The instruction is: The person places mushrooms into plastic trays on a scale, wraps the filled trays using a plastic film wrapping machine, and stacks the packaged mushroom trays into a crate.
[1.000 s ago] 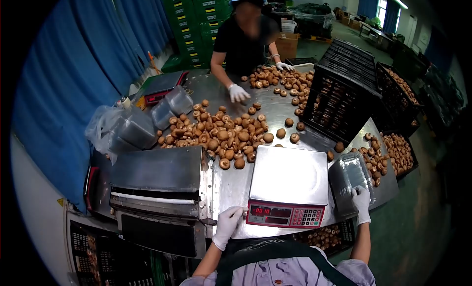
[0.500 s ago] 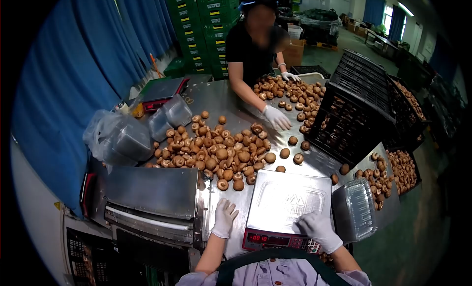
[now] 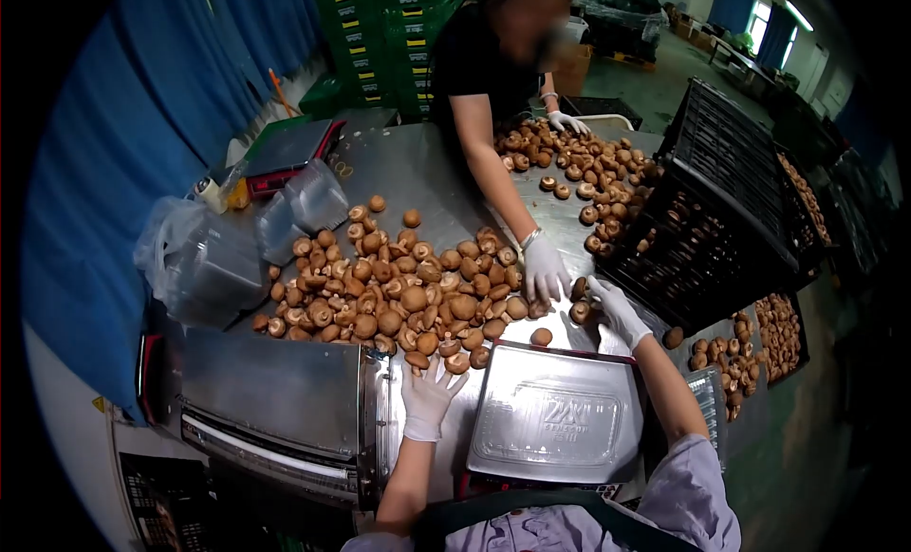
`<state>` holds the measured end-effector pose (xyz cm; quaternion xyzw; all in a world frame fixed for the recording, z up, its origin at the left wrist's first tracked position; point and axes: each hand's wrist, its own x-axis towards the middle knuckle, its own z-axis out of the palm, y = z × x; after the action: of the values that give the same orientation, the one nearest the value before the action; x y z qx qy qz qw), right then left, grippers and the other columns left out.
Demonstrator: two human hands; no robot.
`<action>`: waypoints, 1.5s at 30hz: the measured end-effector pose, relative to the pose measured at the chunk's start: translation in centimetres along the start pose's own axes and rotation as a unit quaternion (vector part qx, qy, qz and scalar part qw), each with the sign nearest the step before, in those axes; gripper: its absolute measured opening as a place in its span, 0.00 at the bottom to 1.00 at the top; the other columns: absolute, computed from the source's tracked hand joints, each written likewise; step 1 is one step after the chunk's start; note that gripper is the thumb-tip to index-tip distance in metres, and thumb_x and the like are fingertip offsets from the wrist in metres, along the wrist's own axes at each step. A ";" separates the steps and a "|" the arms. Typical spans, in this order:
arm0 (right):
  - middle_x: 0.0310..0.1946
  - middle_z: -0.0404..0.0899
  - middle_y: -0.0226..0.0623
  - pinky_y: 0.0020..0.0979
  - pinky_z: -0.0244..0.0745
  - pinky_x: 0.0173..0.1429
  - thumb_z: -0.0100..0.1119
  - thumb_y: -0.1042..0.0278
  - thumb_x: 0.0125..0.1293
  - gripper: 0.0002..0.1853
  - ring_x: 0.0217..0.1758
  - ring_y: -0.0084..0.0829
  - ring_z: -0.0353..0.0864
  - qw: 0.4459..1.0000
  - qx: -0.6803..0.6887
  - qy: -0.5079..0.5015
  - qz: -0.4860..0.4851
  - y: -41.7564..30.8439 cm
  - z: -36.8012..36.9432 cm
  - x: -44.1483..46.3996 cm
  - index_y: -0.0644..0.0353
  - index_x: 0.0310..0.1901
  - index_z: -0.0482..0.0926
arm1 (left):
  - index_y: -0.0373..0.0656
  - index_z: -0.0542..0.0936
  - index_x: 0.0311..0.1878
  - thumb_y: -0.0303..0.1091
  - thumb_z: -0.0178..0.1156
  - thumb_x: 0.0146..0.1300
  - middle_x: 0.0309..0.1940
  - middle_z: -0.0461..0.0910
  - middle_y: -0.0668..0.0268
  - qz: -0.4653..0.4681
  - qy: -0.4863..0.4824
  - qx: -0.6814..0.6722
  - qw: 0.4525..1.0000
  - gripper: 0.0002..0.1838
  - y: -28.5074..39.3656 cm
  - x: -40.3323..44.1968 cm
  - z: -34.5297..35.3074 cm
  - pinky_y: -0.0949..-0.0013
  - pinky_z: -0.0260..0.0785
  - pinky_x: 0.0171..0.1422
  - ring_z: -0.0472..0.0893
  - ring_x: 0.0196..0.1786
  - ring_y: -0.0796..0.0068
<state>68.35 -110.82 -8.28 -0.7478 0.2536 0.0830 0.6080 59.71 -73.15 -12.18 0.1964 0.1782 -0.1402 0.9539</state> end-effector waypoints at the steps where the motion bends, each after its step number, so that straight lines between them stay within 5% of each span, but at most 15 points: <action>1: 0.47 0.75 0.37 0.34 0.76 0.36 0.50 0.37 0.65 0.33 0.38 0.30 0.78 0.998 0.001 -0.059 0.004 -0.1 0.4 1.4 0.58 0.59 0.69 | 0.60 0.51 0.73 0.64 0.48 0.63 0.72 0.53 0.64 0.002 0.005 -0.002 1.000 0.39 0.1 0.3 -0.1 0.30 0.49 0.68 0.52 0.73 0.48; 5: 0.58 0.67 0.45 0.48 0.79 0.39 0.50 0.34 0.63 0.38 0.54 0.45 0.74 0.989 0.074 -0.101 0.083 -0.8 2.2 3.0 0.57 0.63 0.63 | 0.58 0.53 0.72 0.72 0.41 0.61 0.71 0.56 0.65 -0.047 -0.034 -0.053 0.997 0.42 0.4 1.6 0.1 0.29 0.46 0.68 0.52 0.73 0.48; 9: 0.60 0.67 0.43 0.56 0.62 0.61 0.48 0.32 0.63 0.38 0.62 0.45 0.66 0.986 0.028 -0.147 0.069 -0.6 4.2 4.0 0.51 0.67 0.62 | 0.54 0.50 0.74 0.77 0.39 0.57 0.73 0.51 0.63 -0.063 -0.107 -0.046 0.991 0.48 0.2 2.9 0.9 0.31 0.44 0.70 0.52 0.73 0.49; 13: 0.60 0.67 0.42 0.41 0.68 0.59 0.48 0.37 0.66 0.34 0.53 0.35 0.69 0.968 0.112 -0.206 0.093 0.0 7.3 4.7 0.46 0.68 0.61 | 0.55 0.47 0.75 0.77 0.41 0.55 0.74 0.47 0.60 -0.093 -0.141 -0.072 0.983 0.51 0.2 3.8 0.2 0.36 0.43 0.72 0.49 0.74 0.50; 16: 0.59 0.65 0.37 0.35 0.65 0.59 0.50 0.39 0.66 0.35 0.52 0.31 0.68 0.950 0.051 -0.305 -0.041 -1.5 10.1 4.0 0.47 0.70 0.59 | 0.55 0.47 0.75 0.77 0.41 0.55 0.74 0.47 0.59 -0.091 -0.147 -0.053 0.983 0.51 0.3 3.9 0.3 0.36 0.44 0.72 0.49 0.74 0.50; 18: 0.64 0.63 0.34 0.32 0.62 0.64 0.52 0.45 0.68 0.35 0.62 0.30 0.63 0.948 0.063 -0.296 0.100 -6.6 11.3 0.0 0.53 0.71 0.56 | 0.55 0.47 0.75 0.77 0.42 0.55 0.74 0.47 0.59 -0.090 -0.152 -0.051 0.983 0.51 0.4 3.9 0.3 0.36 0.44 0.72 0.49 0.74 0.50; 20: 0.64 0.62 0.32 0.29 0.62 0.66 0.56 0.48 0.67 0.37 0.65 0.27 0.61 0.901 0.144 -0.407 -0.038 -4.1 14.1 1.3 0.55 0.71 0.55 | 0.54 0.48 0.74 0.77 0.41 0.56 0.74 0.47 0.59 -0.091 -0.152 -0.044 0.983 0.50 0.5 3.8 0.5 0.36 0.46 0.71 0.51 0.74 0.50; 26: 0.69 0.57 0.47 0.30 0.57 0.71 0.70 0.55 0.55 0.49 0.71 0.35 0.58 0.880 -0.052 -0.463 -0.089 -5.9 17.5 0.1 0.52 0.73 0.50 | 0.47 0.53 0.72 0.72 0.36 0.62 0.70 0.56 0.54 -0.043 -0.118 -0.036 0.991 0.45 0.3 3.4 3.6 0.42 0.52 0.72 0.58 0.71 0.49; 28: 0.68 0.60 0.48 0.32 0.57 0.71 0.73 0.54 0.52 0.50 0.71 0.38 0.59 0.878 -0.165 -0.431 -0.128 -6.7 17.8 -0.8 0.50 0.72 0.53 | 0.46 0.54 0.72 0.70 0.36 0.63 0.69 0.58 0.54 -0.042 -0.114 -0.041 0.992 0.44 0.0 3.7 4.1 0.45 0.54 0.72 0.59 0.70 0.49; 39: 0.67 0.58 0.53 0.40 0.55 0.72 0.70 0.45 0.49 0.45 0.71 0.50 0.57 0.852 -0.177 -0.355 -0.340 -6.9 18.6 -3.3 0.47 0.68 0.62 | 0.46 0.59 0.70 0.63 0.40 0.65 0.66 0.63 0.53 -0.051 -0.056 -0.024 0.997 0.38 0.9 2.3 5.5 0.47 0.62 0.68 0.66 0.67 0.52; 41: 0.68 0.57 0.54 0.40 0.54 0.72 0.70 0.45 0.49 0.45 0.72 0.50 0.56 0.852 -0.165 -0.360 -0.341 -7.7 18.7 -3.5 0.47 0.68 0.62 | 0.48 0.56 0.71 0.63 0.39 0.63 0.69 0.58 0.53 -0.052 -0.026 0.005 0.998 0.39 1.5 2.0 6.0 0.37 0.56 0.68 0.58 0.71 0.48; 45: 0.70 0.52 0.56 0.40 0.52 0.73 0.70 0.46 0.50 0.44 0.74 0.51 0.52 0.850 -0.170 -0.347 -0.359 -8.6 18.7 -4.1 0.47 0.68 0.62 | 0.48 0.57 0.70 0.63 0.39 0.62 0.68 0.58 0.52 -0.067 -0.036 -0.012 0.997 0.39 2.2 2.0 6.4 0.33 0.57 0.65 0.59 0.70 0.46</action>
<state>72.40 -90.78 -3.68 -0.8009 -0.2775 0.1546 0.5076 64.09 -74.35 -6.78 0.1673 0.1583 -0.2082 0.9506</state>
